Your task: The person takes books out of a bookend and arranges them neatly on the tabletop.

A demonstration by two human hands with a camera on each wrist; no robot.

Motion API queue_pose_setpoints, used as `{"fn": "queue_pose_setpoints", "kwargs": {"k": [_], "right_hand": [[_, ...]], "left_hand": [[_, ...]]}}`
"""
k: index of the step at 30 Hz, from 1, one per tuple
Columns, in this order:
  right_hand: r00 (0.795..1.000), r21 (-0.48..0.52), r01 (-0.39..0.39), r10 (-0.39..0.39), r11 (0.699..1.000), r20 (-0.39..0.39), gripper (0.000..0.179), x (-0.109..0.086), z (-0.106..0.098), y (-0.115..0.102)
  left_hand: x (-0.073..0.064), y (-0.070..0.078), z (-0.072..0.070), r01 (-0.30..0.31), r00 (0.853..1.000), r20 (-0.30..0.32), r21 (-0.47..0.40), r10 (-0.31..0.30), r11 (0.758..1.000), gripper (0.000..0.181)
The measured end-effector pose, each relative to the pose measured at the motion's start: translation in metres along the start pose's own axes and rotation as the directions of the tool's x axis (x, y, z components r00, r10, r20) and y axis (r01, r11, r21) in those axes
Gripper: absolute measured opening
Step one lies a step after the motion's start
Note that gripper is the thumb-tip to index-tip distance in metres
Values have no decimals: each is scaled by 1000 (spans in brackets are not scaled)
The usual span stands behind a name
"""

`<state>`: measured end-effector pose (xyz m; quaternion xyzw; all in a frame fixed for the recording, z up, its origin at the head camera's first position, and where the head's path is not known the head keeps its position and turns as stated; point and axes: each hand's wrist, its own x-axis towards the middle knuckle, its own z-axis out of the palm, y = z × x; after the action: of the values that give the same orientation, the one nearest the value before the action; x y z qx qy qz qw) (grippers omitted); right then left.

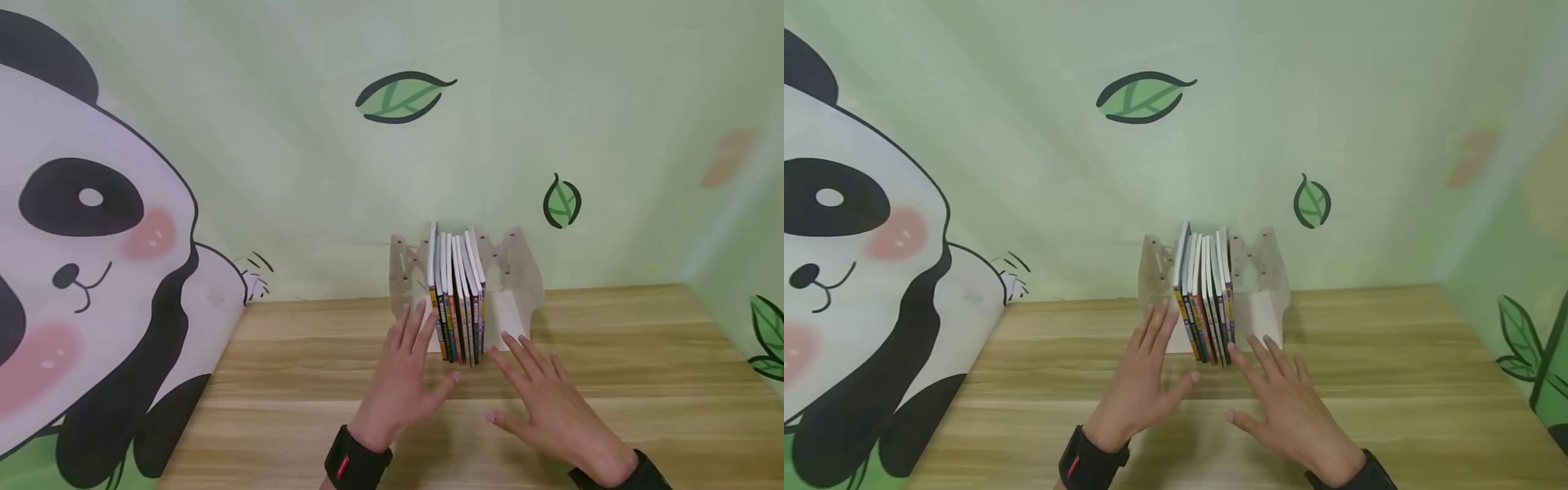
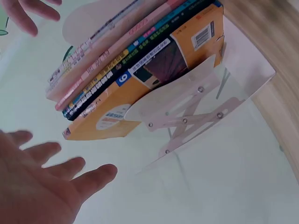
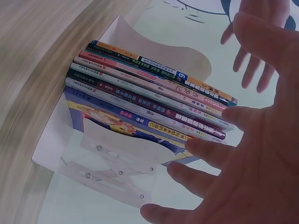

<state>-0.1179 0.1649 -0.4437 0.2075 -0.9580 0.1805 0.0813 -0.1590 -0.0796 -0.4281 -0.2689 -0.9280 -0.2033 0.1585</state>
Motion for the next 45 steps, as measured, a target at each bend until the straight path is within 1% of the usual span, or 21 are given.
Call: {"fn": "queue_pose_setpoints", "kwargs": {"k": [2,4,6,8,13,19,22,27,31,37,41,45], "right_hand": [[1000,4,8,-8,1000,-5,87,2,-1,1],[1000,7,19,-19,1000,-14,87,3,-2,2],[999,10,26,-26,1000,-21,88,3,-2,2],[999,11,27,-26,1000,-28,88,2,-3,2],[999,18,15,-15,1000,-35,87,0,-5,0],[999,28,19,-18,999,-46,85,-1,-8,-1],[999,30,23,-21,999,-48,85,0,-7,0],[997,28,46,-44,999,-71,82,1,-7,0],[997,28,42,-40,999,-69,80,1,-5,-1],[998,39,33,-31,999,-62,79,0,-4,-1],[998,43,33,-30,999,-61,80,1,-4,-1],[998,48,30,-27,998,-58,80,1,-2,-1]], "left_hand": [[5,-2,-1,9,998,-54,-34,-11,999,92],[11,-5,-1,30,996,-87,-67,-36,997,90],[16,-6,0,51,993,-102,-92,-60,994,87],[21,-7,1,71,991,-104,-113,-83,991,84],[34,-8,5,85,987,-125,-141,-103,986,79],[49,-15,10,127,974,-170,-144,-151,981,79],[54,-18,12,141,968,-188,-136,-165,981,77],[60,-21,17,172,959,-197,-169,-204,970,70],[63,-21,21,195,954,-191,-195,-232,961,69],[67,-20,26,214,956,-166,-172,-242,962,67],[70,-20,29,219,955,-162,-178,-248,959,67],[72,-21,33,226,957,-139,-187,-253,956,71]]}}
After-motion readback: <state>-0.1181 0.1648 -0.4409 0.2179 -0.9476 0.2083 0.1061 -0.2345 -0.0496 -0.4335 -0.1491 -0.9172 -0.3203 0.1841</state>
